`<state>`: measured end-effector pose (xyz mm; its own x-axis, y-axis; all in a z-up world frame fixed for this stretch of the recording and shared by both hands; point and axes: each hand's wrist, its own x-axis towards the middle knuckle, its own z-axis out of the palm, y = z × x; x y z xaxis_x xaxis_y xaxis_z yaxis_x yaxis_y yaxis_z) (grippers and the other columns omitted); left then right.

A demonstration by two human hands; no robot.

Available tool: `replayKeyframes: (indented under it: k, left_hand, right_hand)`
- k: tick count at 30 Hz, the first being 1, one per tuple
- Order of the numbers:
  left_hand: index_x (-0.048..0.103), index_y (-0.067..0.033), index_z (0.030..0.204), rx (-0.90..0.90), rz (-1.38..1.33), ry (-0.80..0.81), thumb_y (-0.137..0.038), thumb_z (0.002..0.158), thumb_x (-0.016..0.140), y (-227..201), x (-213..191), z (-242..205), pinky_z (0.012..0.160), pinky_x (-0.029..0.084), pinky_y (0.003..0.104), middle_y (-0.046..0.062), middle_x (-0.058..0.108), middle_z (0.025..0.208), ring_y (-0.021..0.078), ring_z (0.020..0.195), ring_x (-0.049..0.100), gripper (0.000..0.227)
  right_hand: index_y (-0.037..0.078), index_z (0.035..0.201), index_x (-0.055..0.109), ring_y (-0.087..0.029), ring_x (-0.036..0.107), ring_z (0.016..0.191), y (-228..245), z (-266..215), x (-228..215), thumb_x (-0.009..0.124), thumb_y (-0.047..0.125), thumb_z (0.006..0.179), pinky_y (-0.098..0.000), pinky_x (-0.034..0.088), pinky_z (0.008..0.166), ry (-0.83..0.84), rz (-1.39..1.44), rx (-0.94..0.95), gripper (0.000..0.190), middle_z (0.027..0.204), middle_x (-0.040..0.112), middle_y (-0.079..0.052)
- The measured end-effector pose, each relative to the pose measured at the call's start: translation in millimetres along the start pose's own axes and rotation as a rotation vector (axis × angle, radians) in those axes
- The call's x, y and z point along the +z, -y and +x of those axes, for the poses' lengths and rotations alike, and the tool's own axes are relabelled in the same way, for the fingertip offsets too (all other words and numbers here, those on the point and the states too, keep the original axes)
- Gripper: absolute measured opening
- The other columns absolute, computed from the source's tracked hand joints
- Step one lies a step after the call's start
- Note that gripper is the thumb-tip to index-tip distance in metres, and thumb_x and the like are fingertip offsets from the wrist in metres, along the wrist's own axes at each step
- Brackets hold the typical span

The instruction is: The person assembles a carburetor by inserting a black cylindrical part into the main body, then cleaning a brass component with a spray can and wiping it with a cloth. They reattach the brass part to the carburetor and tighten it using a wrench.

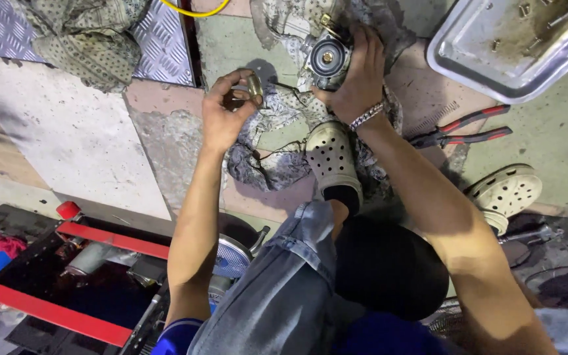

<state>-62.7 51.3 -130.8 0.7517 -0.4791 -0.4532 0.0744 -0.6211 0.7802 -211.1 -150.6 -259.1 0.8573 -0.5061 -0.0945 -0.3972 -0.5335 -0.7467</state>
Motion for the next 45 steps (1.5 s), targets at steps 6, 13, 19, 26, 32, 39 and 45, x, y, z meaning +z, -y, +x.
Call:
replayKeyframes:
  k: [6,13,19,26,32,39,45]
  left_hand:
    - [0.066,0.0012,0.124,-0.034,-0.036,-0.005,0.008,0.079,0.076,-9,6,-2,0.076,0.055,0.022,0.008,0.066,0.12,0.0111,0.081,0.063,0.048]
    - [0.065,0.0016,0.126,-0.049,-0.052,0.007,0.008,0.08,0.077,-7,9,-4,0.076,0.054,0.022,0.006,0.066,0.118,0.0098,0.081,0.062,0.048]
    - [0.063,-0.0009,0.131,-0.076,-0.196,0.027,0.009,0.083,0.075,-26,20,-5,0.076,0.051,0.02,0.002,0.067,0.104,0.0088,0.079,0.06,0.05]
    - [0.063,-0.0045,0.131,0.085,-0.205,0.176,0.01,0.083,0.077,-71,87,1,0.08,0.048,0.022,0.003,0.062,0.11,0.01,0.084,0.059,0.052]
    - [0.061,-0.0068,0.124,0.454,0.524,0.097,-0.01,0.068,0.085,-69,172,12,0.097,0.06,0.04,0.011,0.06,0.125,0.0296,0.108,0.068,0.061]
    - [0.057,-0.0049,0.125,0.542,0.955,0.068,-0.023,0.074,0.09,-25,194,10,0.085,0.065,0.042,0.016,0.059,0.121,0.0291,0.098,0.068,0.063]
    - [0.057,-0.0065,0.131,0.348,1.199,0.253,-0.035,0.075,0.091,-81,188,-3,0.105,0.049,0.055,0.027,0.049,0.142,0.0436,0.13,0.053,0.072]
  right_hand:
    - [0.0,0.149,0.03,-0.044,0.045,0.136,-7,-1,-3,0.103,0.028,0.068,-0.054,0.041,0.117,-0.051,0.124,-0.112,0.113,0.147,0.042,-0.024]
    - [0.002,0.151,0.033,-0.043,0.052,0.133,-13,-20,-20,0.107,0.042,0.075,-0.0572,0.041,0.112,-0.125,0.077,-0.222,0.112,0.151,0.043,-0.022]
    - [0.0,0.143,0.04,-0.042,0.052,0.128,18,-18,-95,0.106,0.027,0.067,-0.0534,0.051,0.108,-0.083,0.247,-0.233,0.104,0.142,0.043,-0.021]
    - [-0.01,0.137,0.058,-0.036,0.046,0.126,-6,-96,-283,0.099,0.036,0.039,-0.0432,0.045,0.109,0.326,0.028,-0.14,0.117,0.137,0.048,-0.021]
    - [-0.018,0.133,0.049,-0.044,0.055,0.127,-19,-187,-389,0.097,0.027,0.042,-0.05,0.05,0.109,0.252,-0.005,-0.024,0.111,0.142,0.05,-0.032]
    - [-0.008,0.143,0.029,-0.05,0.047,0.128,-41,-205,-357,0.098,0.011,0.072,-0.0619,0.045,0.115,-0.167,0.061,-0.118,0.101,0.139,0.035,-0.03]
    - [0.0,0.153,0.023,-0.046,0.039,0.13,-61,-199,-354,0.101,0.004,0.074,-0.059,0.038,0.119,-0.35,0.025,-0.112,0.111,0.14,0.032,-0.025]
